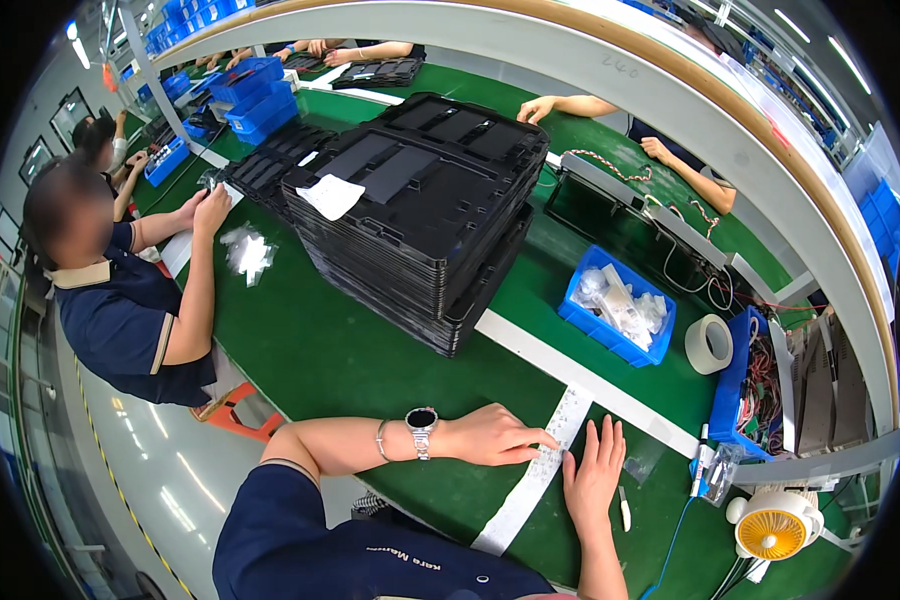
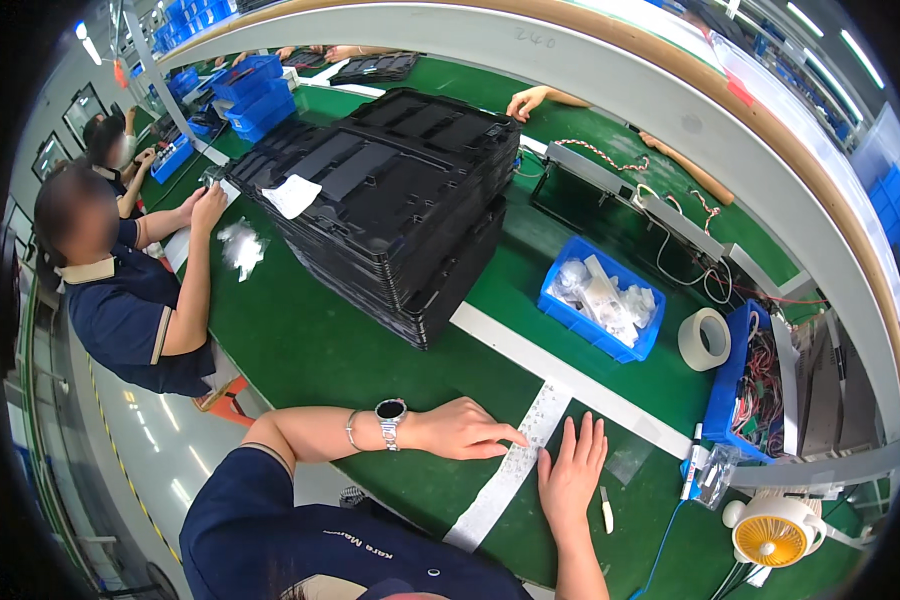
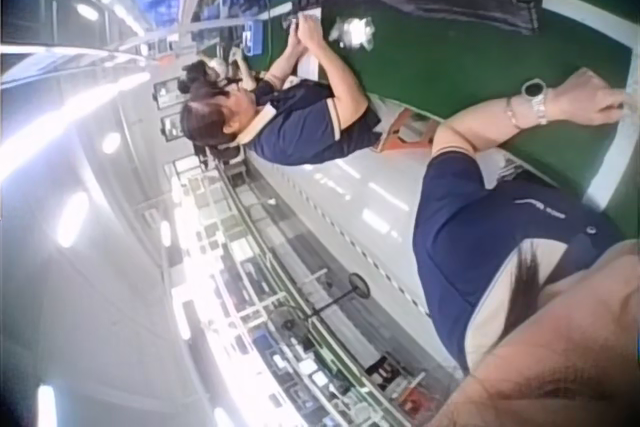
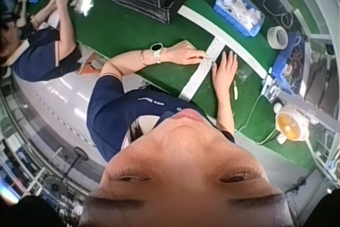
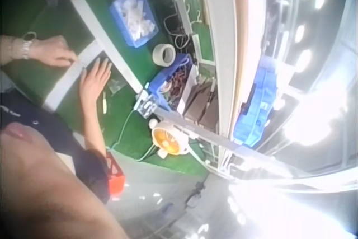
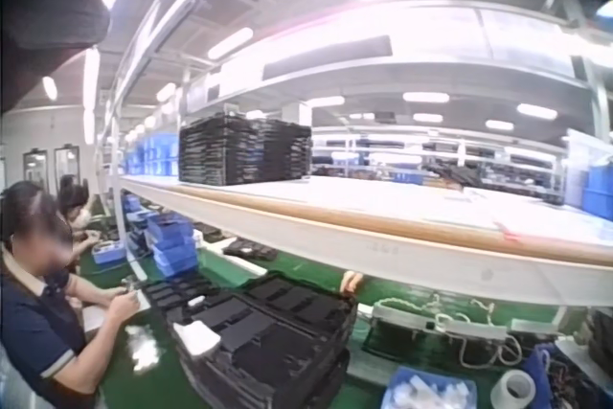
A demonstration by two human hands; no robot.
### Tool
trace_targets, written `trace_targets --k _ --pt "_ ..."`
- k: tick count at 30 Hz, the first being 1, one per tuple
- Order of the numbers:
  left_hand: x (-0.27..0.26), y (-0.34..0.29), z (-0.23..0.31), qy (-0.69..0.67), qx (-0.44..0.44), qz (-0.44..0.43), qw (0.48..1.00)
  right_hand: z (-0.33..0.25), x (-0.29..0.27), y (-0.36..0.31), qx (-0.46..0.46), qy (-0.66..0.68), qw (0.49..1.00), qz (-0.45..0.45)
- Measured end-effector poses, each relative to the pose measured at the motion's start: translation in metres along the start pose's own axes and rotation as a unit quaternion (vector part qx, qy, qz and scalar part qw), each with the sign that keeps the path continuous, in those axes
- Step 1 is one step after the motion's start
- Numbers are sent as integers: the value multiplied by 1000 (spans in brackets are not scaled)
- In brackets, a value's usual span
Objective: Assembling black plastic electronic housings at a factory workbench.
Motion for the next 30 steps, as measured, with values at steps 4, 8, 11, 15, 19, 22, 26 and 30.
trace_targets --k 4,8,11,15,19,22,26,30 --pt "-2 1 2 5 -4 -8 1000 -2 -1 0 -1 3 1000 1" --pt "0 0 0 11 -5 -10 1000 -1 -1 1 0 2 1000 0" --pt "1 0 -2 11 -8 -10 1000 -2 -2 2 3 3 1000 -5" --pt "-2 2 -1 16 -23 -28 999 -2 -1 2 6 -1 1000 -4" --pt "3 0 -6 9 -32 -37 999 3 4 1 3 -8 1000 -6" --pt "6 -1 -7 1 -35 -40 999 1 1 2 6 -5 1000 -9" --pt "5 -1 -9 -16 -52 -38 998 2 0 5 7 7 1000 -16" --pt "3 1 -8 -34 -79 -41 995 3 0 6 9 17 1000 -17"
Point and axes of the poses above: each hand's wrist, its own y-axis towards the middle knuckle, its own x-axis out of the palm, z = x × y, the point moved 1 cm from there along y, towards the middle knuckle, and after that the axes turned 7 degrees about x, right-handed, at the moved point
